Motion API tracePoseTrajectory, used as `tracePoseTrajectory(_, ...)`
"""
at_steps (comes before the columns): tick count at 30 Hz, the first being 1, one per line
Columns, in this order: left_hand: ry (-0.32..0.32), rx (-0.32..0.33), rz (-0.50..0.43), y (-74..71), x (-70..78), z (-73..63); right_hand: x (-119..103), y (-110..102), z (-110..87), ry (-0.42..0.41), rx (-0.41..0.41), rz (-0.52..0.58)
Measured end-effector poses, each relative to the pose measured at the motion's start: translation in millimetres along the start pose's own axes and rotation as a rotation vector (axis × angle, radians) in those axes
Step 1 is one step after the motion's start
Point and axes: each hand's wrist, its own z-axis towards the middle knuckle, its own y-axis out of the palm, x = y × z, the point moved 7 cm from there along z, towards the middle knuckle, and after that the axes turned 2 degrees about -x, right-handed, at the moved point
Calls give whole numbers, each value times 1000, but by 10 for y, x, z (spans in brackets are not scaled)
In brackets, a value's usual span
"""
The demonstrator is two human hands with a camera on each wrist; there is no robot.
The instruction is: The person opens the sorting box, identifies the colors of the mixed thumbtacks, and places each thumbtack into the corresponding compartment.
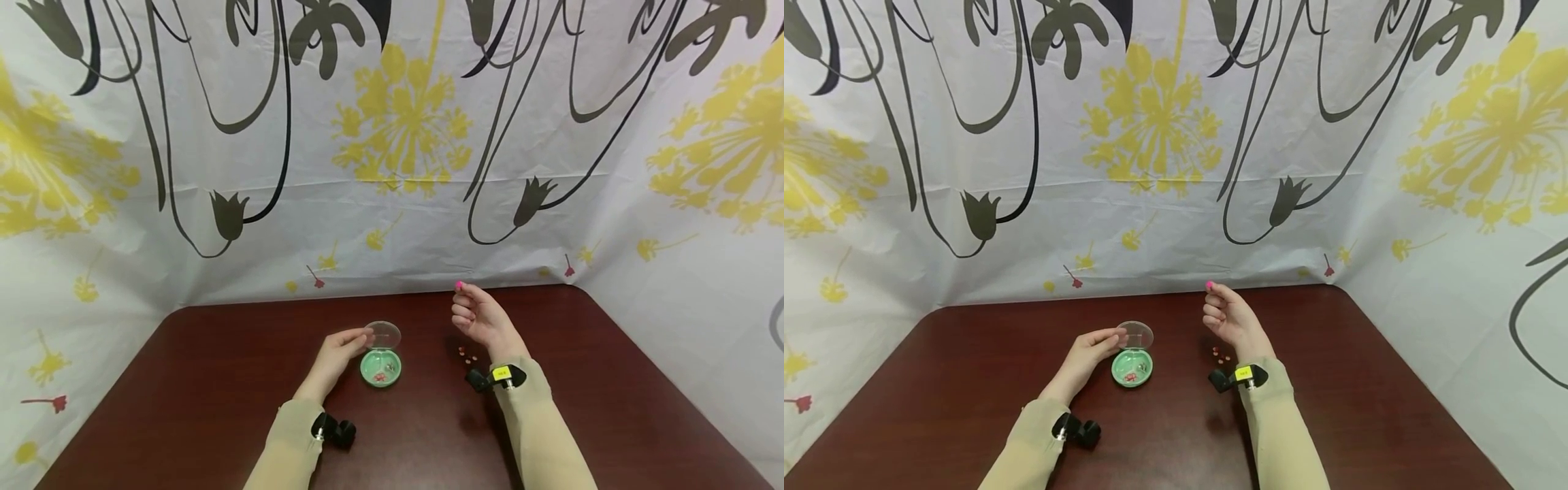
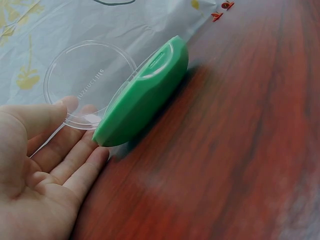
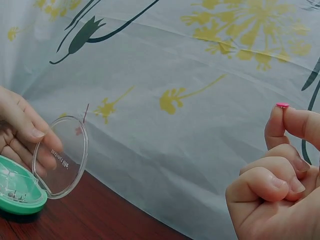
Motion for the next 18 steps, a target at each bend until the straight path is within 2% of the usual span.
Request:
tracePoseTrajectory(4, -17, 5, -10, -7, -23, -3, -15, 38, 2, -8, -5, -5)
tracePoseTrajectory(6, -9, 3, -10, -2, -18, 5, -38, 50, 3, -43, 42, -90)
tracePoseTrajectory(7, 2, -2, -4, 4, -11, 10, -51, 56, 6, -71, 75, -166)
tracePoseTrajectory(9, 8, -3, -2, 10, -2, 22, -61, 70, 18, -119, 164, -385)
tracePoseTrajectory(11, 9, -2, -1, 11, 3, 27, -25, 114, 45, -145, 254, -654)
tracePoseTrajectory(13, 6, 4, -2, 5, 5, 27, 73, 206, 92, -134, 292, -946)
tracePoseTrajectory(15, -4, 12, -5, -5, -3, 22, 238, 331, 158, -98, 252, -1216)
tracePoseTrajectory(18, -4, 13, -2, -10, -6, 14, 559, 509, 253, -46, 76, -1544)
